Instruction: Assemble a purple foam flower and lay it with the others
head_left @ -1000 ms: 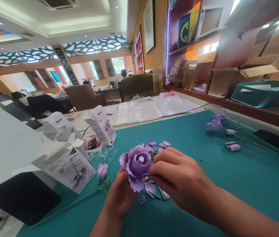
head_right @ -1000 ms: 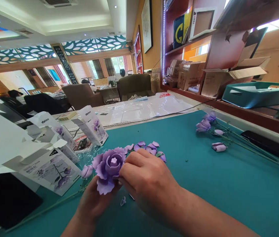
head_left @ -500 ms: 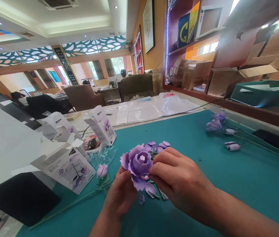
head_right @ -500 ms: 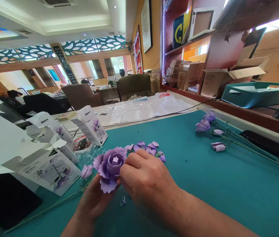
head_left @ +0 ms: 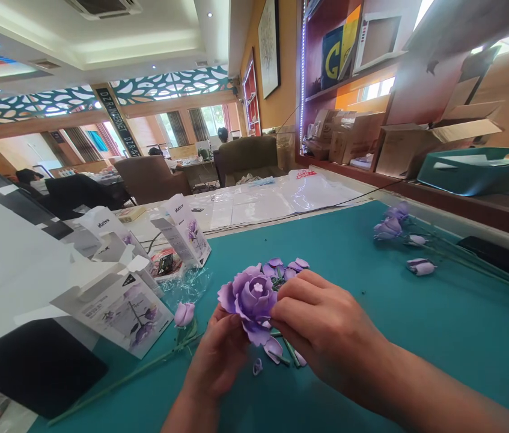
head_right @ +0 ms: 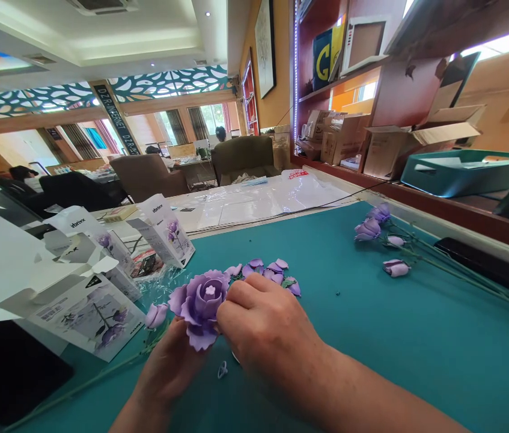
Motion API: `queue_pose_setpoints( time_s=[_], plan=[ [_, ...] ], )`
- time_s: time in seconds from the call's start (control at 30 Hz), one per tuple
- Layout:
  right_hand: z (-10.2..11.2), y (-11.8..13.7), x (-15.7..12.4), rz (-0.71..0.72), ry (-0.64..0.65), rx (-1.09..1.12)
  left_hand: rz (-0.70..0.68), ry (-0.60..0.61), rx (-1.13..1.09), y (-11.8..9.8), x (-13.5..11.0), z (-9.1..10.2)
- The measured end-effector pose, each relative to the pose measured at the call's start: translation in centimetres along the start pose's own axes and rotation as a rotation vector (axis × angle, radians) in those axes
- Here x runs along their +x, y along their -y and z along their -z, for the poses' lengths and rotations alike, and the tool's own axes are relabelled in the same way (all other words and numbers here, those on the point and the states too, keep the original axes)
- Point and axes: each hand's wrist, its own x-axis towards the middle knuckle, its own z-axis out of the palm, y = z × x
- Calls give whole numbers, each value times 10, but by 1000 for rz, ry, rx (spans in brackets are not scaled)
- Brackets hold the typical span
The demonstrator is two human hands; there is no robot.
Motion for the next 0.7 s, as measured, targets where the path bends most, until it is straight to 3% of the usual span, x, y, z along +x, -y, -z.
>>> queue_pose_setpoints(
  time_s=[0.37,0.7],
  plan=[
    [-2,-2,-1,24,8,-44,2,6,65,-1,-1,-5],
    [-1,0,0,6,-12,76,19,-38,60,3,4,11]
  ],
)
